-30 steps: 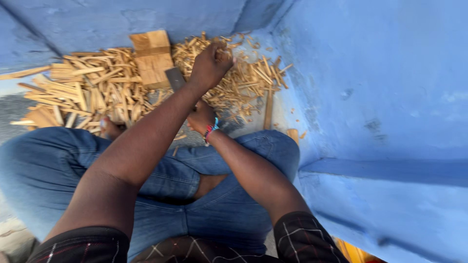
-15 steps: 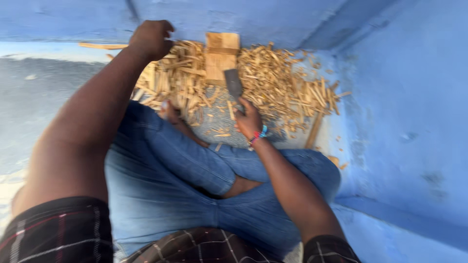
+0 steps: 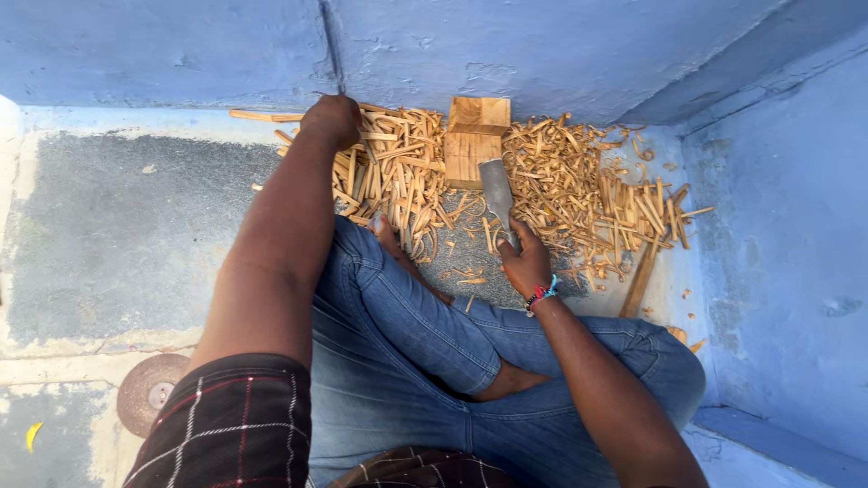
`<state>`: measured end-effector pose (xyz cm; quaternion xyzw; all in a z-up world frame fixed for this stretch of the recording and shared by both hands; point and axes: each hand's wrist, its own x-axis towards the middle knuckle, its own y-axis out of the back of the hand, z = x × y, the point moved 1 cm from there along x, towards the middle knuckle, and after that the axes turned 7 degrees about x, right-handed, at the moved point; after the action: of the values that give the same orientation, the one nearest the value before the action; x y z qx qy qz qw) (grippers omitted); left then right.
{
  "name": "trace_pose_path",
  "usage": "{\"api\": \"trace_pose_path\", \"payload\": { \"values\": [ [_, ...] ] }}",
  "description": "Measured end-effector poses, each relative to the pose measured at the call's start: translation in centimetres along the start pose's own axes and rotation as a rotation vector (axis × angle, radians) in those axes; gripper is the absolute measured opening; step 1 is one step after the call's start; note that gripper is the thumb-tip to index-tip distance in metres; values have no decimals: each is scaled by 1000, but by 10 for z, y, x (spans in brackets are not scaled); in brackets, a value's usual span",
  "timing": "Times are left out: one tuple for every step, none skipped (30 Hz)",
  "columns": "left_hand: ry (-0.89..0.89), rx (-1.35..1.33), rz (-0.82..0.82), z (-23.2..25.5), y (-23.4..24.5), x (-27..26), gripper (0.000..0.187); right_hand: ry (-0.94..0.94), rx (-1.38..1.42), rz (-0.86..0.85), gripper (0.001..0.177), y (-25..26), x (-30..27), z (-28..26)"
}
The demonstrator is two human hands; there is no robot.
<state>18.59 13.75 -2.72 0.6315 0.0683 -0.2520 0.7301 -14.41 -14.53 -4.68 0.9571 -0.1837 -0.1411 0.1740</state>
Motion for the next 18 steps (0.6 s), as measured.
{"api": "trace_pose_path", "payload": {
  "values": [
    [13, 7, 7, -3, 1, -1, 32, 18, -3, 2, 54, 0, 0, -1],
    [26, 14, 13, -7, 2, -2, 32, 36, -6, 5, 54, -3, 1, -2],
    [39, 14, 19, -9, 1, -3, 32, 11, -15, -3, 54, -3, 2, -3],
    [41, 32, -3, -13, 2, -2, 32, -14, -25, -11, 54, -5, 3, -4],
    [39, 41, -28, -14, 1, -1, 33, -41, -44, -17, 54, -3, 2, -5],
    [38, 51, -53, -16, 1, 0, 34, -56, -54, -13, 54, -6, 2, -5],
    [-22, 116, -63, -15, 1, 1, 35, -73, -75, -5, 54, -5, 2, -5],
    [-83, 181, -73, -16, 1, 1, 37, -89, -95, 3, 54, -5, 3, -5],
    [-149, 250, -81, -13, -3, -1, 38, -71, -78, -7, 53, -4, 2, -4],
    [-126, 249, -80, -9, -7, -4, 37, -53, -62, -17, 52, -3, 3, -2],
    [-110, 265, -75, -7, -6, -7, 37, -36, -30, -15, 51, -4, 3, -1],
    [-94, 281, -70, -2, -5, -11, 36, 20, -6, -13, 51, -3, 3, 0],
    [-90, 308, -84, 3, -4, -16, 37, 78, 25, -11, 51, -5, 4, 1],
    [-85, 335, -98, 8, -4, -22, 38, 135, 56, -10, 52, -4, 3, 1],
    [-77, 370, -103, 13, 0, -26, 40, 127, 37, 4, 51, -5, 4, 1],
    [-68, 380, -88, 19, 2, -30, 38, 118, 18, 19, 50, -4, 3, 1],
    [-52, 389, -69, 24, 3, -35, 36, 114, 0, 29, 49, -5, 4, 0],
    [-36, 398, -50, 27, 6, -37, 33, 111, -8, 36, 48, -4, 3, -1]
  ]
}}
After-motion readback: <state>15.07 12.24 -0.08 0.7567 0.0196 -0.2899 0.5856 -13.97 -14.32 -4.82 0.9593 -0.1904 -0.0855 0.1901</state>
